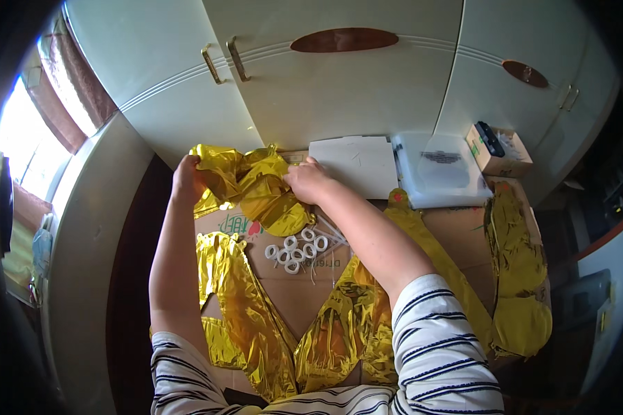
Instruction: Folding and organizing gold foil letter balloons on a workbench for packaging.
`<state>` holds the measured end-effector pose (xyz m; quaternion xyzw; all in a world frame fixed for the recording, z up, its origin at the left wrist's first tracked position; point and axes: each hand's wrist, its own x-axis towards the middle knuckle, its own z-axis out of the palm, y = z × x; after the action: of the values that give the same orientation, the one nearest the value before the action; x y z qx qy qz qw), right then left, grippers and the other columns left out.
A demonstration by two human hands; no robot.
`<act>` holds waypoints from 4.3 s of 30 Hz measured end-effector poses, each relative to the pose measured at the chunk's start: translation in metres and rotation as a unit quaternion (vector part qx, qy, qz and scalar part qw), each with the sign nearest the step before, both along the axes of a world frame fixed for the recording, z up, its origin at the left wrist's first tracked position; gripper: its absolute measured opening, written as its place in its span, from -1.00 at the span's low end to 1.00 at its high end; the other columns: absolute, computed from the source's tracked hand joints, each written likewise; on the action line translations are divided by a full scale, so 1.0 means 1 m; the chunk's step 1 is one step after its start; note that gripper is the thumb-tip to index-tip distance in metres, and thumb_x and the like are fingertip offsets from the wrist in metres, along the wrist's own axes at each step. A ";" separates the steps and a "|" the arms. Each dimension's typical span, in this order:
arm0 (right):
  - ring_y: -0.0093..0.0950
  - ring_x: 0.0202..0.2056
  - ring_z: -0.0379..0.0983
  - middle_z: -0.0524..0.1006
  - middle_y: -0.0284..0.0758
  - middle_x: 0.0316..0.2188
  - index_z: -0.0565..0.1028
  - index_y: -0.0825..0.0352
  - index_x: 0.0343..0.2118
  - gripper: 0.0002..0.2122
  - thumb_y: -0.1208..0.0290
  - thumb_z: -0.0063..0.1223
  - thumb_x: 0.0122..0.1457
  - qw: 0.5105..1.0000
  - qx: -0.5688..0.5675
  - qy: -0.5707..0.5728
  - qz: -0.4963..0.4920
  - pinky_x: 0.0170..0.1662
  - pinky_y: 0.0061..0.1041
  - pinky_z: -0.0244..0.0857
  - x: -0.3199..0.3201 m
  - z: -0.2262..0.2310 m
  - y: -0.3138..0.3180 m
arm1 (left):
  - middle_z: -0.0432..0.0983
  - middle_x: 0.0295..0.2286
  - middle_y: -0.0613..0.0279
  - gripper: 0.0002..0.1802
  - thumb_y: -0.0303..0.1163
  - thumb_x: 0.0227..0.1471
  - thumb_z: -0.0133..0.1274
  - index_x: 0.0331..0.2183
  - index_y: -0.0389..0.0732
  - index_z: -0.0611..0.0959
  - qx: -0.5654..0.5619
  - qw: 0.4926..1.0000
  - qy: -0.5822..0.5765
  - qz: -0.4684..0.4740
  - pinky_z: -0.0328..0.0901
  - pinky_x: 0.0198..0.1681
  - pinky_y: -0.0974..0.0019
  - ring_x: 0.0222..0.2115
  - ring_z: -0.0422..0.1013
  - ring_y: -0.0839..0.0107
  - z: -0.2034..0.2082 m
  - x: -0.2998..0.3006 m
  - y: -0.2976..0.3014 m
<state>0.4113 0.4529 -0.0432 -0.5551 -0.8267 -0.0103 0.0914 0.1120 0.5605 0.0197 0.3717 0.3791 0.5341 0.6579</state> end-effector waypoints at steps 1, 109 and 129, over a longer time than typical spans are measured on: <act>-0.31 0.00 0.52 0.58 -0.28 -0.15 0.64 0.10 -0.18 -0.73 0.43 -0.11 0.18 1.000 -0.007 -0.005 0.003 0.23 -0.08 0.13 0.000 0.001 0.001 | 0.48 -0.21 -0.08 -0.69 -0.40 0.18 -0.13 -0.13 -0.45 0.46 -0.009 1.000 -0.024 0.002 0.51 -0.17 -0.04 -0.26 0.55 -0.02 0.005 -0.012 -0.001; -0.54 -0.49 0.47 0.57 -0.32 -0.46 0.53 0.40 -0.34 -0.92 0.61 0.20 0.10 0.692 -0.105 0.623 -0.350 -0.37 -0.50 0.37 0.143 -0.014 -0.296 | 0.39 0.10 0.00 -0.52 -0.22 0.05 0.22 0.01 -0.16 0.59 0.568 0.639 0.470 -0.219 0.18 0.22 -0.12 0.17 0.28 -0.06 -0.038 0.112 -0.507; -0.26 -0.14 0.61 0.65 -0.12 -0.23 0.58 0.36 -0.26 -0.64 0.33 0.39 -0.14 0.845 -0.063 0.287 -0.446 -0.06 -0.36 0.45 0.148 0.006 -0.276 | 0.39 0.09 -0.01 -0.44 -0.21 0.02 0.23 0.04 -0.20 0.55 0.573 0.627 0.467 -0.246 0.21 0.20 -0.05 0.14 0.29 -0.03 -0.062 0.122 -0.495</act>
<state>0.5589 0.1768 -0.0369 -0.8468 -0.4252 0.1619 0.2754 0.2340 0.0659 -0.0427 0.9526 0.1476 0.2167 0.1541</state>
